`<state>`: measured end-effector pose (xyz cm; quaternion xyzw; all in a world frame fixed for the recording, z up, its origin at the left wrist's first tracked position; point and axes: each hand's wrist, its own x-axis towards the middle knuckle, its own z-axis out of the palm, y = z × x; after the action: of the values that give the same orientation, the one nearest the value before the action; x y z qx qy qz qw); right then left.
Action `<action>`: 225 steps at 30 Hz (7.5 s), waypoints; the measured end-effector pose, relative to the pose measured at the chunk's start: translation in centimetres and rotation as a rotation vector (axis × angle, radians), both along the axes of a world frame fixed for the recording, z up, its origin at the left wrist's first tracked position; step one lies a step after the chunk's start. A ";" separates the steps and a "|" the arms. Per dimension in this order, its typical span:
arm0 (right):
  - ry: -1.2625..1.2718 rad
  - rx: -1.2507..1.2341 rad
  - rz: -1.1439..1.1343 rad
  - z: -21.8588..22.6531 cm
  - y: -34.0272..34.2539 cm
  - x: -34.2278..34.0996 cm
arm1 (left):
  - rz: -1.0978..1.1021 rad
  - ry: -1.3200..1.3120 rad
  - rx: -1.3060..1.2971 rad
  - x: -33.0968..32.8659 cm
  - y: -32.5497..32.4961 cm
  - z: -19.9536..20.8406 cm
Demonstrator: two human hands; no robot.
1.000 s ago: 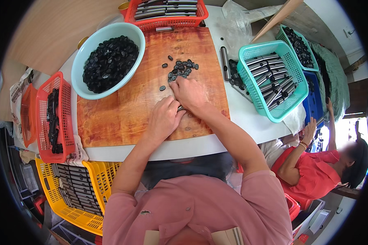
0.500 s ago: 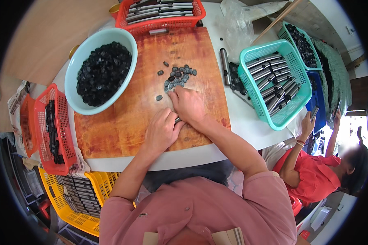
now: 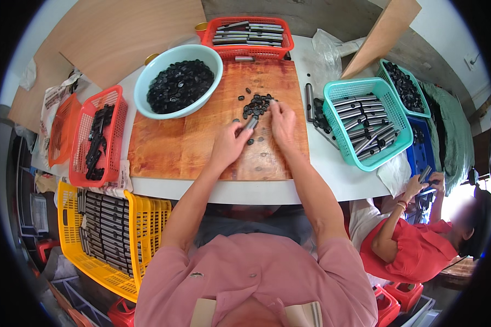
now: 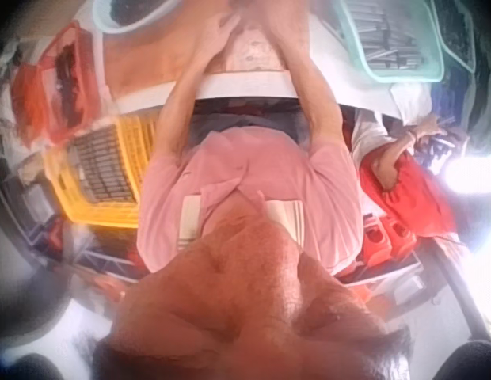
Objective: The person inserts small black circular pieces into cylindrical metal tubes at a workbench. They pick up each piece, place it into the tube, and then set the completed assembly into a yellow basket. The process is repeated continuously with a second person working alongside.
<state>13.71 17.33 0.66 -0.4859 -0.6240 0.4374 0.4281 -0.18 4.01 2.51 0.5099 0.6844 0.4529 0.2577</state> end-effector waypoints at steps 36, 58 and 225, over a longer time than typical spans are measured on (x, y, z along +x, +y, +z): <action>-0.499 0.475 0.071 -1.9 1.9 0.4 | -0.170 -1.148 -0.151 -0.6 -3.6 -1.4; -0.424 0.406 0.100 -2.2 1.9 0.7 | -0.152 -1.361 0.099 0.0 -3.6 -2.4; -0.675 0.209 0.214 1.5 -5.0 -1.8 | -0.184 0.381 0.154 1.7 -3.0 0.0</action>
<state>11.88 12.32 2.20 -0.4886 -0.8186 0.2285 0.1971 1.48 1.05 2.53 0.6647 0.6347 0.3739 0.1242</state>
